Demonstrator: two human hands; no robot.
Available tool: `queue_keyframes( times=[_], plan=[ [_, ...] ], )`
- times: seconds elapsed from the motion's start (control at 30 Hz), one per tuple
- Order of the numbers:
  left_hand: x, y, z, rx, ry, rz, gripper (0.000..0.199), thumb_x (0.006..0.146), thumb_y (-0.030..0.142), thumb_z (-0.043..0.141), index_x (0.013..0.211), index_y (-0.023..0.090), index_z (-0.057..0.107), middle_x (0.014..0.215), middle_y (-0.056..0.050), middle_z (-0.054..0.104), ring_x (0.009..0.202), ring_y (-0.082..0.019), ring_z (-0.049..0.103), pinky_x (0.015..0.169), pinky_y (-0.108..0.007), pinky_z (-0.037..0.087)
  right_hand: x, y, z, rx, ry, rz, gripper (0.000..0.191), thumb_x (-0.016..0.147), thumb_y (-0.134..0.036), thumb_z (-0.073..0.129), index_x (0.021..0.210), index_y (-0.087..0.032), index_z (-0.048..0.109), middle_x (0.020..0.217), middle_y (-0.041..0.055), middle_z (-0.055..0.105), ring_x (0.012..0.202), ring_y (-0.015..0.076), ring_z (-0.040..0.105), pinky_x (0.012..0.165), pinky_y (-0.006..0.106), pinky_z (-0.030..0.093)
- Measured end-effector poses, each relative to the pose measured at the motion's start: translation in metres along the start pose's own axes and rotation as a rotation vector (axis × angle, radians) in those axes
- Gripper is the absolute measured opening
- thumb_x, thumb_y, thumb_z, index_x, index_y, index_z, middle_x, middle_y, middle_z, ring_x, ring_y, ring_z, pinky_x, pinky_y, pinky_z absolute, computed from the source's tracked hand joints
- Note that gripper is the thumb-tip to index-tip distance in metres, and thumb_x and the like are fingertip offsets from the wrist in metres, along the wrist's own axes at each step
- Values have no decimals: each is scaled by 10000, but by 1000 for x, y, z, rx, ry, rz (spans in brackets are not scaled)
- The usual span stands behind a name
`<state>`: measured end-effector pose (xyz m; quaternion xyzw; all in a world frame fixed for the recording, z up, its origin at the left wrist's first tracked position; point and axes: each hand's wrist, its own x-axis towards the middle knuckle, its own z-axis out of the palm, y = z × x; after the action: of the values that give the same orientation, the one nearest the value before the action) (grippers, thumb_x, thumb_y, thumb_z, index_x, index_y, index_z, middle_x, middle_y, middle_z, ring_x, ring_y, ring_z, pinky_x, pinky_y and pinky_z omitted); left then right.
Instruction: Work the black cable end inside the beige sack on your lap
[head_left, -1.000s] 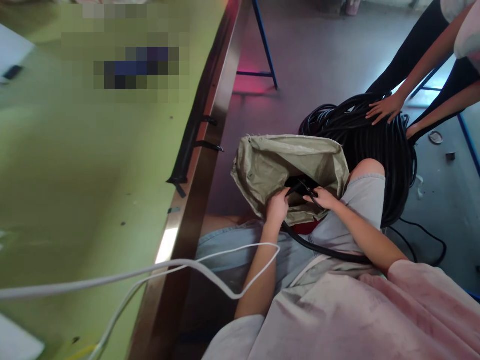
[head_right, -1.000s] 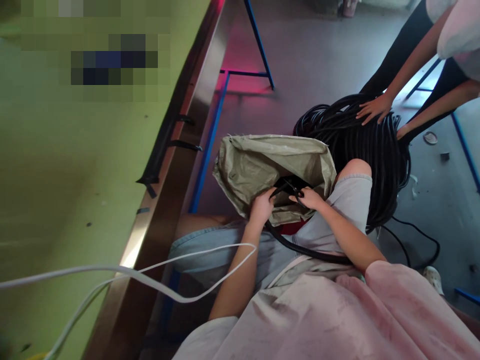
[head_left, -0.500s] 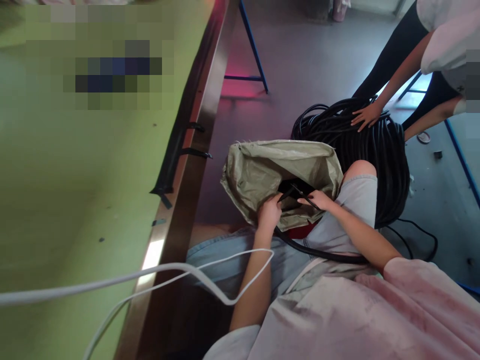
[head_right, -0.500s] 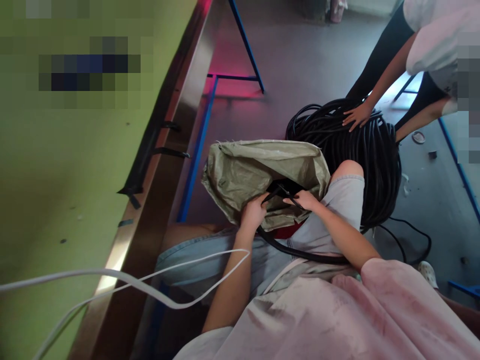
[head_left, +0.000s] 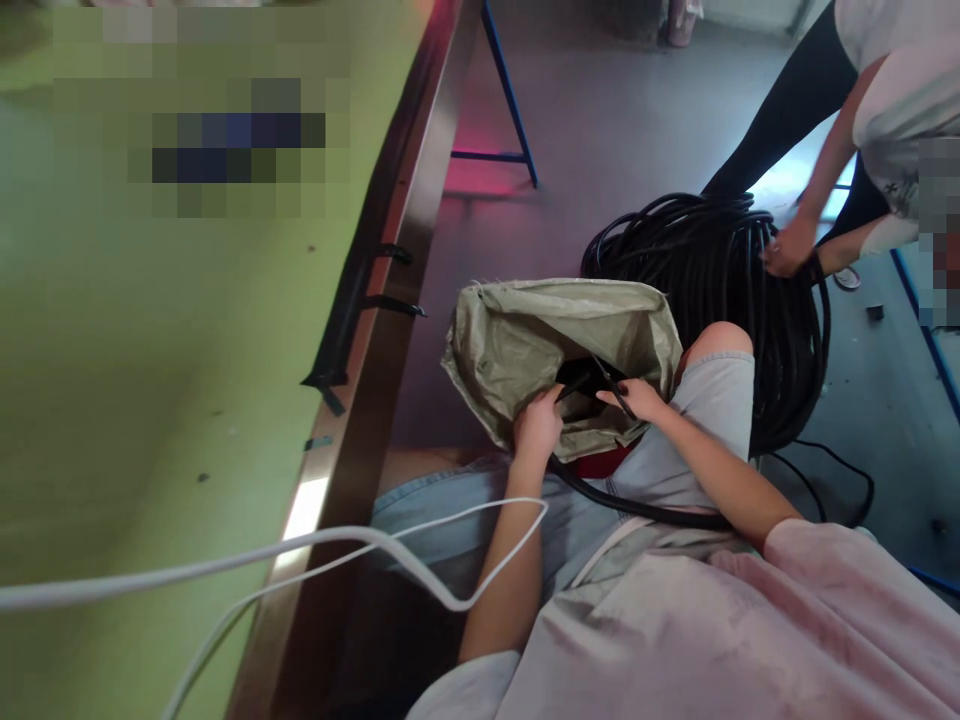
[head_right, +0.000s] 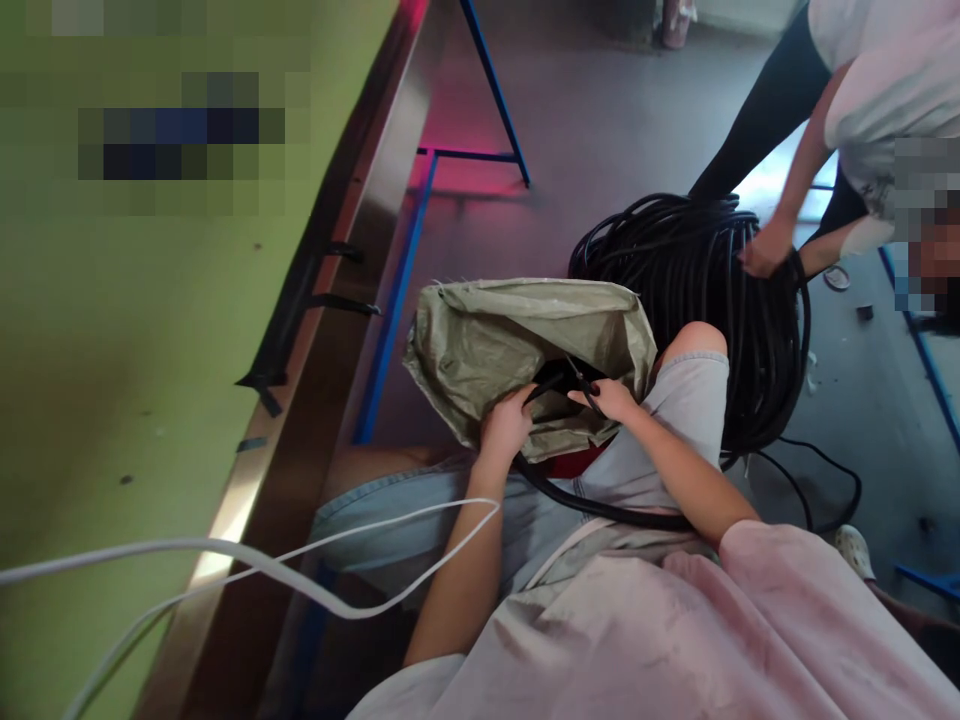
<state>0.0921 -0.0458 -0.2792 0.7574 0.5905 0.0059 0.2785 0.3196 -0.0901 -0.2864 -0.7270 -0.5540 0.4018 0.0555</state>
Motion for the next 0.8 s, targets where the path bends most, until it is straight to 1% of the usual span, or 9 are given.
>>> queue_keyframes(
  times=[0.07, 0.13, 0.23, 0.3, 0.4, 0.5, 0.7, 0.77, 0.8],
  plan=[
    [2, -1, 1, -11, 12, -36, 491, 1006, 193, 480, 1480, 233, 602, 1294, -165, 718, 1054, -311, 731, 934, -385, 567, -1, -2, 0, -21, -31, -32, 616, 952, -768, 563, 827, -183, 708, 930, 90, 750, 832, 221, 693, 624, 252, 391],
    [4, -2, 1, -36, 19, -50, 465, 1012, 205, 490, 1462, 213, 608, 1276, -170, 727, 1077, -319, 730, 944, -388, 562, -1, -4, 1, -45, -81, -54, 627, 951, -776, 557, 821, -179, 701, 980, 108, 750, 869, 235, 699, 641, 256, 413],
    [5, -2, 3, -55, -1, -31, 411, 1016, 209, 503, 1402, 208, 641, 1201, -154, 757, 1082, -304, 735, 947, -363, 558, -2, -6, 1, -40, -152, -77, 655, 968, -787, 506, 804, -178, 684, 950, 108, 743, 858, 235, 696, 638, 259, 423],
    [5, -1, 5, -46, -17, -9, 390, 1021, 214, 499, 1380, 205, 651, 1177, -151, 763, 1083, -301, 737, 941, -358, 559, -3, -7, 0, -35, -173, -92, 662, 970, -791, 497, 791, -179, 675, 925, 100, 737, 834, 227, 690, 624, 259, 415],
    [4, 3, 7, -31, -43, 19, 380, 1025, 212, 496, 1368, 207, 659, 1186, -148, 761, 1093, -300, 735, 949, -362, 556, -5, -9, 0, -33, -176, -99, 661, 962, -793, 512, 780, -179, 675, 913, 95, 739, 832, 225, 688, 620, 258, 407],
    [4, 6, 7, -33, -68, 28, 389, 1016, 192, 508, 1370, 229, 664, 1222, -135, 756, 1111, -280, 731, 970, -344, 549, -6, -11, 0, -12, -159, -72, 669, 960, -795, 513, 775, -179, 696, 887, 92, 747, 845, 230, 697, 628, 257, 411],
    [5, 9, 8, -17, -99, 17, 408, 1028, 229, 500, 1409, 225, 646, 1253, -141, 747, 1137, -285, 722, 980, -351, 552, -6, -9, -1, 26, -156, -7, 717, 971, -796, 486, 685, -171, 691, 675, 74, 695, 752, 224, 700, 632, 250, 426],
    [5, 9, 8, -8, -103, 7, 424, 1029, 227, 496, 1429, 220, 636, 1271, -144, 740, 1143, -283, 718, 996, -359, 548, -4, -6, 3, 26, -160, -24, 704, 969, -790, 499, 725, -165, 710, 719, 77, 711, 768, 222, 703, 649, 246, 442],
    [5, 10, 8, -10, -100, 8, 429, 1030, 224, 491, 1434, 224, 636, 1281, -141, 736, 1147, -282, 716, 1004, -363, 547, -3, -4, 5, 19, -137, -43, 683, 962, -784, 524, 775, -159, 727, 800, 88, 734, 801, 222, 706, 670, 244, 455]
  ],
)
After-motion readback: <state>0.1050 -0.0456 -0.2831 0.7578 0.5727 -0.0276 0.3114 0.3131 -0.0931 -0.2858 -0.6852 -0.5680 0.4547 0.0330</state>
